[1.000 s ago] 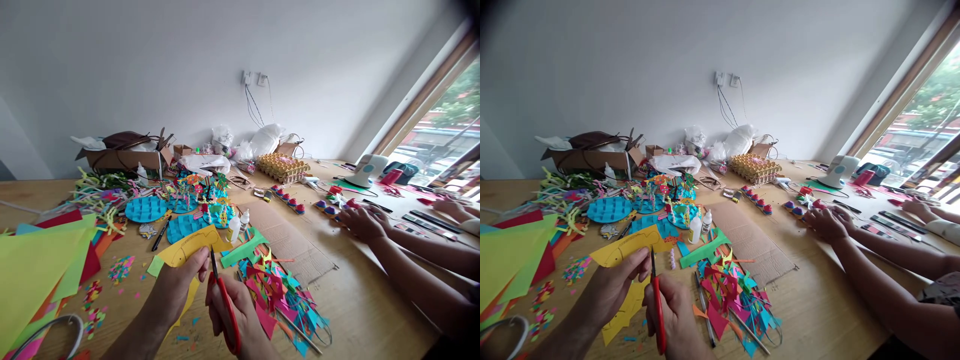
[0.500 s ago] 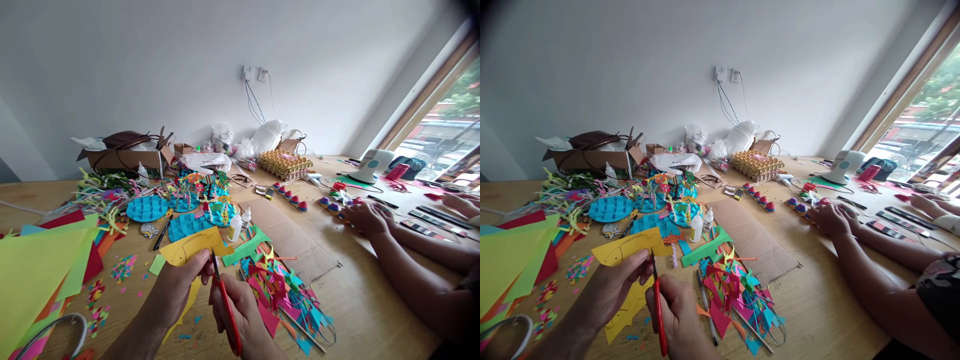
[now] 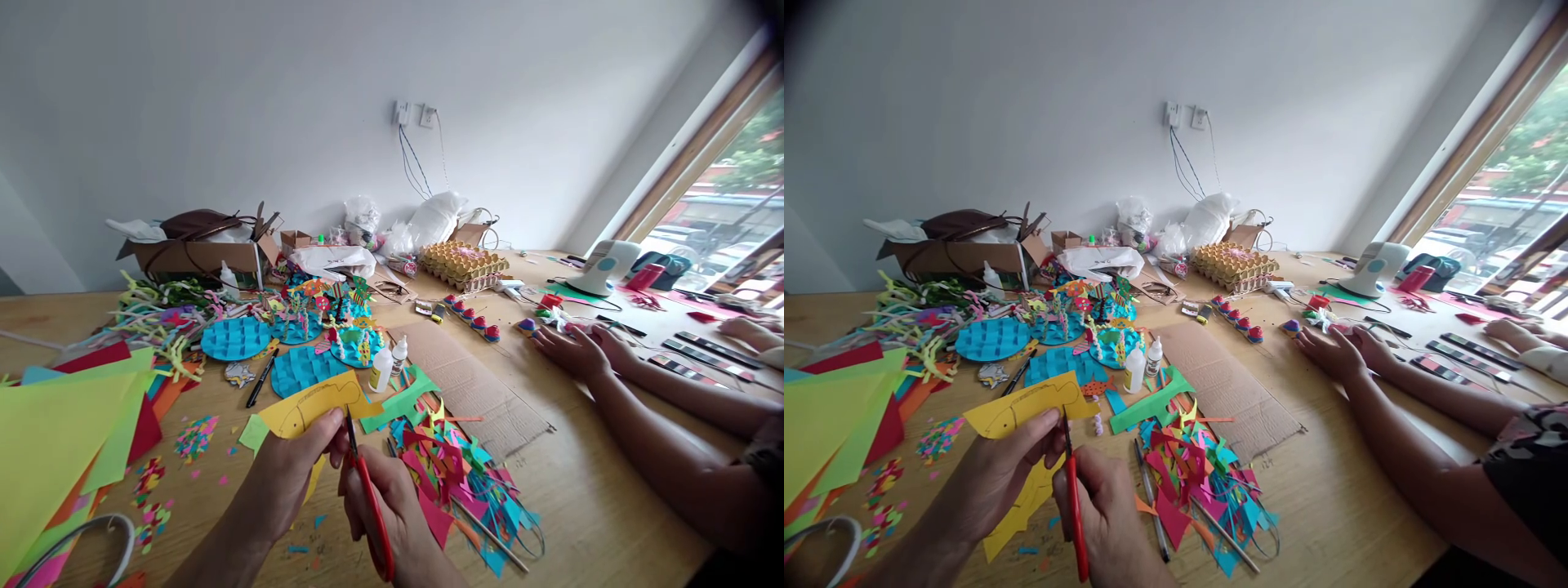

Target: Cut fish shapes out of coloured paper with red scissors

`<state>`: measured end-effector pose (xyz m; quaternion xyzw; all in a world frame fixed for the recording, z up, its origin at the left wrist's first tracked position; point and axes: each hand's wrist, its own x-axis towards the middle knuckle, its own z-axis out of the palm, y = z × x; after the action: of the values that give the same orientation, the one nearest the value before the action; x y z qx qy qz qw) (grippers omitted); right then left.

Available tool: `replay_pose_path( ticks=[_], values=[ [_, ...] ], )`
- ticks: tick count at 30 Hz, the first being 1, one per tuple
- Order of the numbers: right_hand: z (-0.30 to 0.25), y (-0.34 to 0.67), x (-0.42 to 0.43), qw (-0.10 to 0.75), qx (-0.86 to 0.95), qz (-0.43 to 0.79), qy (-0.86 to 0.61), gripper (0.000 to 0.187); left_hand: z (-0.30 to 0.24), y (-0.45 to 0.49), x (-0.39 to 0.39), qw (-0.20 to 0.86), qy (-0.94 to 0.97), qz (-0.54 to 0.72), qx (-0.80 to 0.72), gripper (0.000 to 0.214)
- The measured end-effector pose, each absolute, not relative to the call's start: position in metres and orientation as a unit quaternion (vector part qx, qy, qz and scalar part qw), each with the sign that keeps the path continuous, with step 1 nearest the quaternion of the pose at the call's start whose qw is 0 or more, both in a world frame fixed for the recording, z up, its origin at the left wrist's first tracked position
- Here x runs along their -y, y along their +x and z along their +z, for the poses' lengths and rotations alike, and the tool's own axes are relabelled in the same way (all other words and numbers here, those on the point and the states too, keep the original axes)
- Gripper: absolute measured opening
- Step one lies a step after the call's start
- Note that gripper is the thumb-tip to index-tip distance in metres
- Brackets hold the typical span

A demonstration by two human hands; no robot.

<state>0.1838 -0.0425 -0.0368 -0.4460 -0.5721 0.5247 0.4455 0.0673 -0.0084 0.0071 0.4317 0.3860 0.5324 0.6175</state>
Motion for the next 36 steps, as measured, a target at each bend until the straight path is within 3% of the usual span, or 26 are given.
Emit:
replay_pose_path(
  ticks=[16,36],
  values=[
    [-0.033,0.185,0.043,0.449,0.568,0.524,-0.449,0.049,0.009,0.066,0.007,0.617,0.449,0.512,-0.394,0.014],
    [-0.044,0.194,0.040,0.422,0.623,0.478,-0.453,0.030,0.007,0.058,0.002,0.654,0.466,0.459,-0.380,0.016]
  ],
)
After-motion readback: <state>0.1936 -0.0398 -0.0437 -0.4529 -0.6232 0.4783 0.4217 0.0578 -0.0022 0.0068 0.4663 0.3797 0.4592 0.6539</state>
